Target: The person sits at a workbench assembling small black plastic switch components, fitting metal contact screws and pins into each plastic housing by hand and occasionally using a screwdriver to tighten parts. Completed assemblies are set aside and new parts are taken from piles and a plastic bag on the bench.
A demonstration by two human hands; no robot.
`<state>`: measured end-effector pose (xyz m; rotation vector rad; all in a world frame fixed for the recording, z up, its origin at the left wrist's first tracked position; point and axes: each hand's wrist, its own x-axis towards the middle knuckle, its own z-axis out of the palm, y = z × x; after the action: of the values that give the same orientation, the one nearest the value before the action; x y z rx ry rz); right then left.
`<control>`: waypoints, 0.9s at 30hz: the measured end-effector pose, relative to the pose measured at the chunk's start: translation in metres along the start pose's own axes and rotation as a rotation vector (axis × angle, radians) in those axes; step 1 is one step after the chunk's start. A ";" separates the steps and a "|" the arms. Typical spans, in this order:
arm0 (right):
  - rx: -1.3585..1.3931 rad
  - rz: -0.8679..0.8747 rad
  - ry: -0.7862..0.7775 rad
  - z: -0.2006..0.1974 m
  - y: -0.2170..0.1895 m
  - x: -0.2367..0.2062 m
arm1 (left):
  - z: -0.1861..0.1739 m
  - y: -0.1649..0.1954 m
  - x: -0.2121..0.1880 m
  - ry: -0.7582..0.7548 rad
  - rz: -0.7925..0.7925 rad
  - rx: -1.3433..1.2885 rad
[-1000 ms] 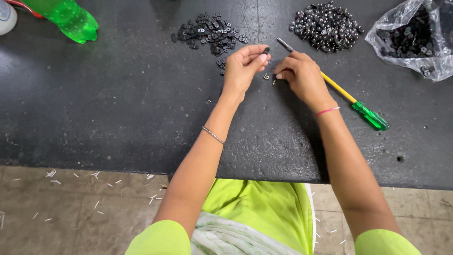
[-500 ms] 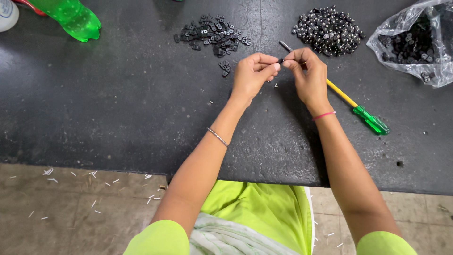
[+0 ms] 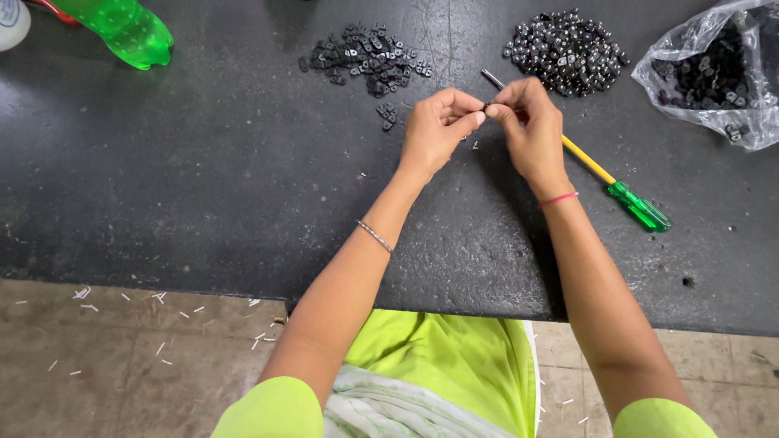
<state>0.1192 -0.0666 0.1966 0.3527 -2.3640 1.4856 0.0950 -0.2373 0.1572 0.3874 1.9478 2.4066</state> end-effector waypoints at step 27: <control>0.537 0.266 0.293 -0.044 0.042 0.022 | -0.100 0.060 -0.004 0.445 0.050 0.778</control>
<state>0.0892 -0.0094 0.1884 -0.0660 -1.8111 2.1269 0.0866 -0.3472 0.1952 -0.1249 3.0566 1.7483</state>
